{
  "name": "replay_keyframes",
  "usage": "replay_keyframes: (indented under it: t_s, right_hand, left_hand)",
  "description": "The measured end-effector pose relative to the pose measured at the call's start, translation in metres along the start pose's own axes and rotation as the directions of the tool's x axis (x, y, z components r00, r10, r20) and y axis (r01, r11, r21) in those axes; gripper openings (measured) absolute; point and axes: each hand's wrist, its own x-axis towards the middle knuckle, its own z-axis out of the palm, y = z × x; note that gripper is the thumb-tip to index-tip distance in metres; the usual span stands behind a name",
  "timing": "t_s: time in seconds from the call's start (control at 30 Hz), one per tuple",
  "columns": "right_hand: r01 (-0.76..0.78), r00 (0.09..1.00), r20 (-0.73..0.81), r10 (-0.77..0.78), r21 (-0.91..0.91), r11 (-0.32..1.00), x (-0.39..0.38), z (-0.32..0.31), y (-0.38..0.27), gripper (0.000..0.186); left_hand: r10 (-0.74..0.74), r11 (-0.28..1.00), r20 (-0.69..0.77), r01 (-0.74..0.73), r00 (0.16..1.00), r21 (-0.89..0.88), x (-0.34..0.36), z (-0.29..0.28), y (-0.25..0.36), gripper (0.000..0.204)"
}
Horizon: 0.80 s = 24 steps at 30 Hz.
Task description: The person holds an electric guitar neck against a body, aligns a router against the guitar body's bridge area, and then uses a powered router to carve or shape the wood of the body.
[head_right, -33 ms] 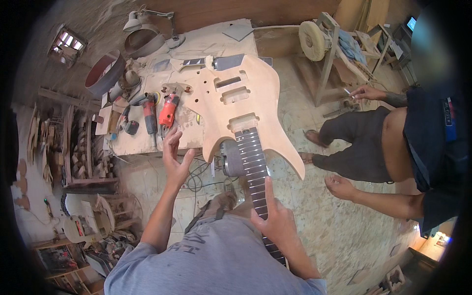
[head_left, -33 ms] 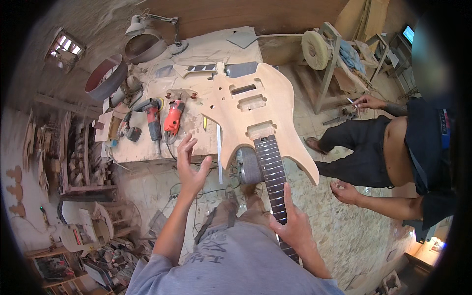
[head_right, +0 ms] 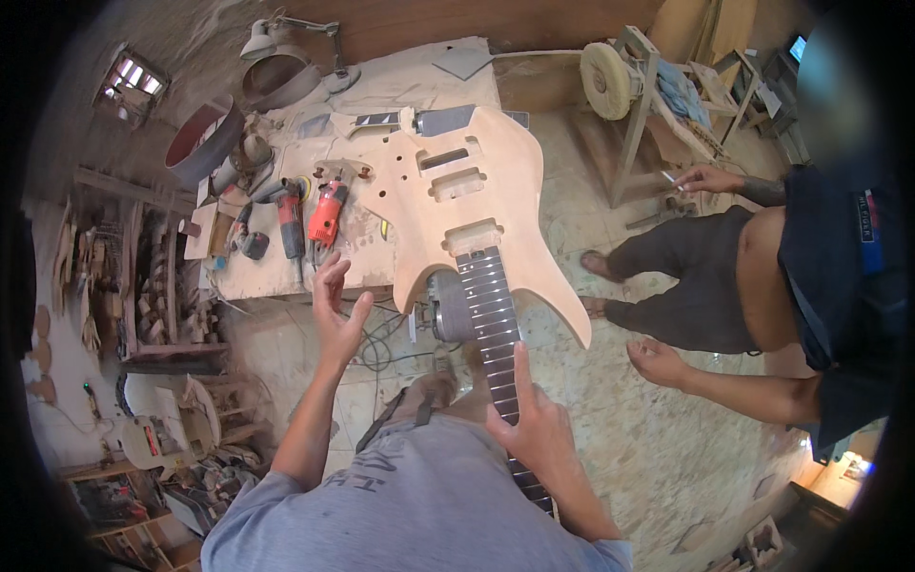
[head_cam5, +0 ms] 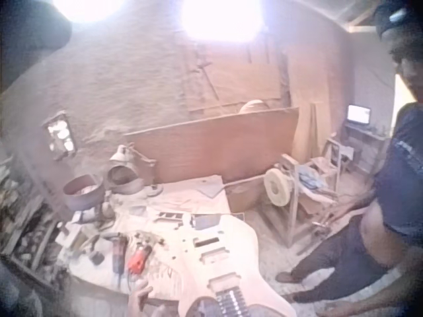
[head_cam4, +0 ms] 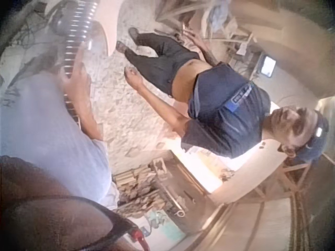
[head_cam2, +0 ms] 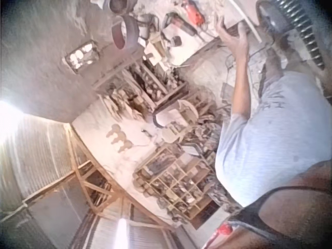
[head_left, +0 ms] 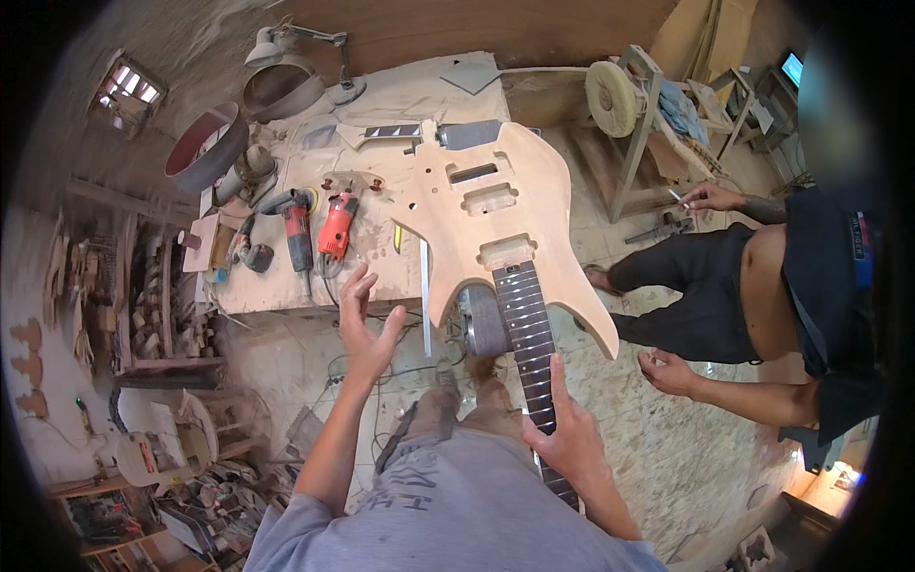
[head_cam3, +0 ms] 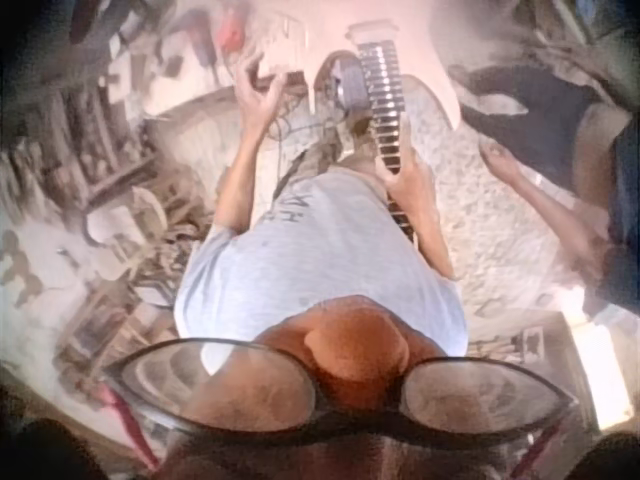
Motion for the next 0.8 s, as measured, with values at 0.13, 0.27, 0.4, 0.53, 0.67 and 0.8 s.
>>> replay_keyframes:
  t_s: [0.13,0.27,0.4,0.53,0.67,0.8]
  right_hand:
    - [0.043,0.997,-0.071,-0.043,0.004,0.999,-0.001,0.019,0.016,0.105]
    - [0.201,0.952,-0.237,-0.192,0.012,0.98,0.001,0.044,0.041,0.105]
    - [0.251,0.893,-0.384,-0.234,-0.006,0.968,-0.014,0.056,0.039,0.111]
    - [0.33,0.851,-0.388,-0.354,-0.13,0.935,-0.008,0.048,-0.006,0.107]
    - [0.407,0.855,-0.27,-0.443,-0.178,0.896,0.033,0.08,-0.092,0.099]
    - [0.453,0.875,-0.159,-0.458,-0.068,0.889,0.088,0.146,-0.147,0.089]
  left_hand:
    - [-0.059,0.998,-0.041,0.058,0.997,-0.016,-0.027,-0.018,-0.021,0.057]
    - [-0.157,0.979,-0.031,0.151,0.987,-0.136,-0.041,-0.02,-0.02,0.056]
    - [-0.145,0.955,-0.009,0.138,0.989,-0.262,-0.05,-0.022,-0.03,0.05]
    - [-0.113,0.892,0.288,0.225,0.951,-0.391,-0.071,-0.037,-0.052,0.041]
    - [0.067,0.817,0.729,0.382,0.681,-0.431,-0.081,-0.054,-0.046,0.048]
    - [0.115,0.644,0.853,0.616,0.509,-0.454,-0.091,-0.057,-0.036,0.072]
